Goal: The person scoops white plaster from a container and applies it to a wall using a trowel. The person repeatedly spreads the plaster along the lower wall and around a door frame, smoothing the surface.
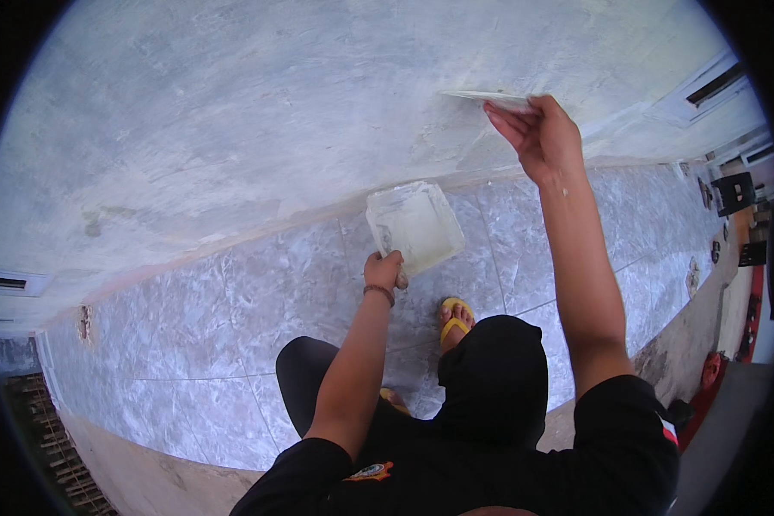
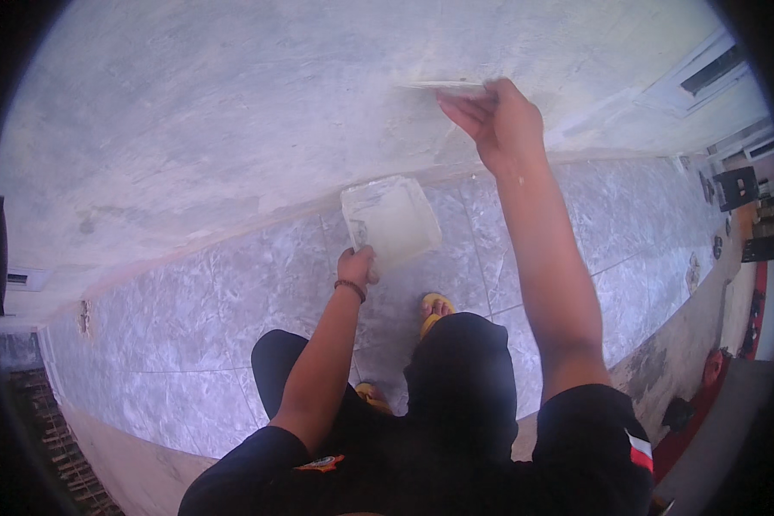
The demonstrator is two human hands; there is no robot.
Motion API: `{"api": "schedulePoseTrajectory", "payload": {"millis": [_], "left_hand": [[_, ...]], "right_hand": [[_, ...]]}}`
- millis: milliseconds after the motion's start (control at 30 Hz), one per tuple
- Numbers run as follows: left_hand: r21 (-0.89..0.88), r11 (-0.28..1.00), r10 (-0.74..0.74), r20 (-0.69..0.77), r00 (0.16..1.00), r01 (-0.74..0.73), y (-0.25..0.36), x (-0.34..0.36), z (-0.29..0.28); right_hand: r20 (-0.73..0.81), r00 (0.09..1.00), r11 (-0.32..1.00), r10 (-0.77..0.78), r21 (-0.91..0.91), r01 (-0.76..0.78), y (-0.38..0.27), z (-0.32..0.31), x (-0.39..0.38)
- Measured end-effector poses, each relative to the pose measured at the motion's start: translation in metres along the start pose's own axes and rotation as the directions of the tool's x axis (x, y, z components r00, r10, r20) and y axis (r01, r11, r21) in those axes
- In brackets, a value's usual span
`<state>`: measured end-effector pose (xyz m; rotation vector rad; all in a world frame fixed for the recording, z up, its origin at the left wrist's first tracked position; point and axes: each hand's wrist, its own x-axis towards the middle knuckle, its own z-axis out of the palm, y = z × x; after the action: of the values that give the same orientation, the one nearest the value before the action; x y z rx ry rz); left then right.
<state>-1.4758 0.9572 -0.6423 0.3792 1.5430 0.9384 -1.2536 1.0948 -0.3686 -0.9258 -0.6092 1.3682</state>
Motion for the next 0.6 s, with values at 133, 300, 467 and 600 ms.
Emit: {"api": "schedulePoseTrajectory", "payload": {"millis": [133, 300, 467, 600], "left_hand": [[0.037, 0.999, -0.021, -0.018, 1.0, 0.022, -0.004, -0.009, -0.007], [0.104, 0.995, 0.001, -0.072, 0.997, 0.007, -0.013, -0.017, -0.02], [0.143, 0.989, -0.034, -0.107, 0.994, 0.049, -0.022, -0.013, -0.031], [0.167, 0.986, 0.038, -0.103, 0.994, -0.02, -0.025, -0.003, -0.034]], "right_hand": [[-0.075, 0.988, 0.991, 0.136, 0.012, -0.135, 0.075, -0.043, -0.028], [0.024, 0.889, 0.875, 0.458, 0.166, -0.455, 0.216, -0.073, -0.008], [-0.001, 0.926, 0.872, 0.377, 0.339, -0.354, 0.222, -0.062, 0.009], [-0.053, 0.968, 0.924, 0.244, 0.315, -0.216, 0.149, -0.037, 0.0]]}}
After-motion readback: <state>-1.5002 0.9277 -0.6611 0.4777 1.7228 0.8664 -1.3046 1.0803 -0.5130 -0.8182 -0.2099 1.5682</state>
